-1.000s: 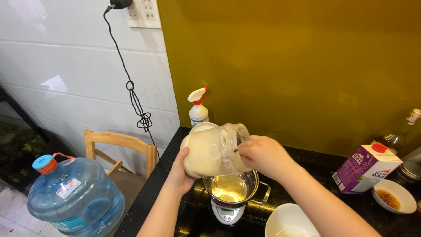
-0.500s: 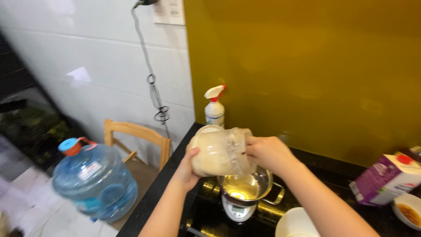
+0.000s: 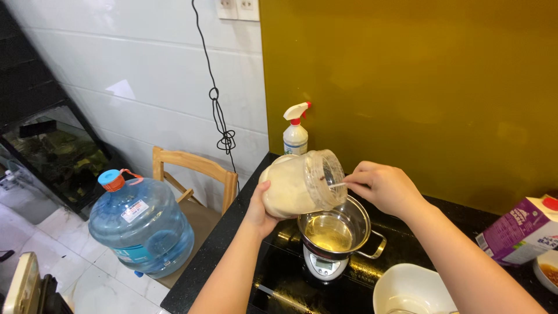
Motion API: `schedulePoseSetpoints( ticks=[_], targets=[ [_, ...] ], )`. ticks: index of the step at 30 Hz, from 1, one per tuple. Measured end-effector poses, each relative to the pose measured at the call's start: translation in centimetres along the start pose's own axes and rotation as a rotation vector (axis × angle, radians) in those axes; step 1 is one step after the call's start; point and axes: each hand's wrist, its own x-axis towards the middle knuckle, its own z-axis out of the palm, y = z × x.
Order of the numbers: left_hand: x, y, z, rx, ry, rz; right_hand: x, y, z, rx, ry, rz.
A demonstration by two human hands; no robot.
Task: The person pours a white granular substance from a jar into a pot on an induction cooktop, then cracks two eggs into a bowl and whisks them. The person also fills a small metal cup with water from the sink and adds it to the pot.
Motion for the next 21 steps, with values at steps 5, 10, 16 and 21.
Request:
schedulePoseSetpoints(
  ticks=[5,10,16,21],
  targets=[
    [-0.8,0.5,0.5,0.102,0.089,0.056,-0.5,0.3,0.5,-0.001,0.043,0.097],
    [-1.4,1.4,0.6,0.309,0.146,0.221,-1.1,0.5,1.4,0.019,0.092,0.141],
    [-1.8,2.6,-0.4,0.362,0.174,0.217,-1.5,0.6,2.1,0.072,0.040,0.307],
    [-1.8,3.3,-0.2,0.477,0.159,0.265,-1.4,1.0,2.5,0.067,0.089,0.248]
  ],
)
